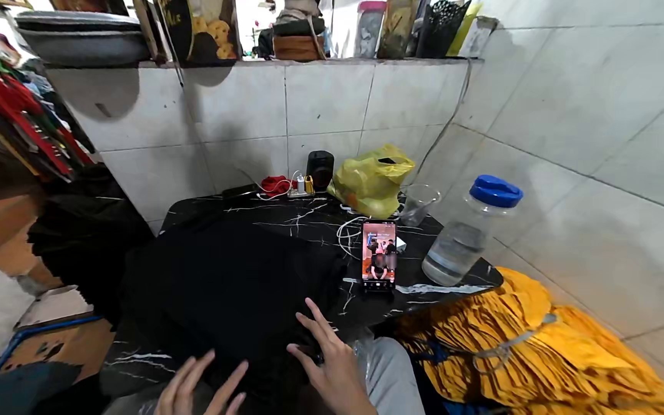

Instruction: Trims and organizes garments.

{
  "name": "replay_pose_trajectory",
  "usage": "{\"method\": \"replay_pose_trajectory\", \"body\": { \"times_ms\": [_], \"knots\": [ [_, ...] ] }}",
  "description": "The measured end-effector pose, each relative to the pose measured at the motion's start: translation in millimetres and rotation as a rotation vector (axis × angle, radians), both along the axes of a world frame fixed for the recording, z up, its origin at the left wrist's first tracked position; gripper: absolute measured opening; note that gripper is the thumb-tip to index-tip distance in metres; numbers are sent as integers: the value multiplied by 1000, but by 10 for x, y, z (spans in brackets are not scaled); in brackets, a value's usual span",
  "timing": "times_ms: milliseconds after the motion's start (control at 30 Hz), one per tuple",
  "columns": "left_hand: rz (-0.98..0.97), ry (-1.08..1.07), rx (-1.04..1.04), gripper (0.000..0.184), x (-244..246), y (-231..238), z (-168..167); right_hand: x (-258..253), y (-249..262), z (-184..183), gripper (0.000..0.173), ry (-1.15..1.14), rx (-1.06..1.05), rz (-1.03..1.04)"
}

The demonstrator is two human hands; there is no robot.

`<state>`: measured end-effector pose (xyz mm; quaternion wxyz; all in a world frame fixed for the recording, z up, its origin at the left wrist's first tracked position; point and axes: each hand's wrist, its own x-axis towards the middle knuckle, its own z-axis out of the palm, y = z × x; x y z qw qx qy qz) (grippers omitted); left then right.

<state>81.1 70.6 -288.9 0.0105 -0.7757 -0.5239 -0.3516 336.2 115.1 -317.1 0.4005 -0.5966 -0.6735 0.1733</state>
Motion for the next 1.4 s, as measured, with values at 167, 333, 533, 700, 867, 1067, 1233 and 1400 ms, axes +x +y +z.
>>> {"method": "replay_pose_trajectory", "body": {
  "times_ms": [167,333,533,700,867,1067,1233,1400],
  "knots": [
    [-175,-23,0,32,72,342,-312,1,5,21,57,18,-58,7],
    [-162,-95,29,26,218,303,-344,30,9,67,58,13,-101,19],
    [-199,-157,-60,30,154,250,-173,29,26,52,57,28,-90,20],
    [-148,-26,-34,26,177,334,-62,44,17,44,53,40,-30,34],
    [-177,-107,-10,13,206,335,34,-218,-267,132,18,162,286,-136],
    [-196,-246,-9,10,200,334,46,-403,-410,164,29,620,-231,157],
    [-200,-625,-97,11,528,234,114,-522,-429,196,12,836,-170,145],
    [-232,-916,-88,30,751,96,183,-475,-463,223,27,788,-133,140]
  ]
}}
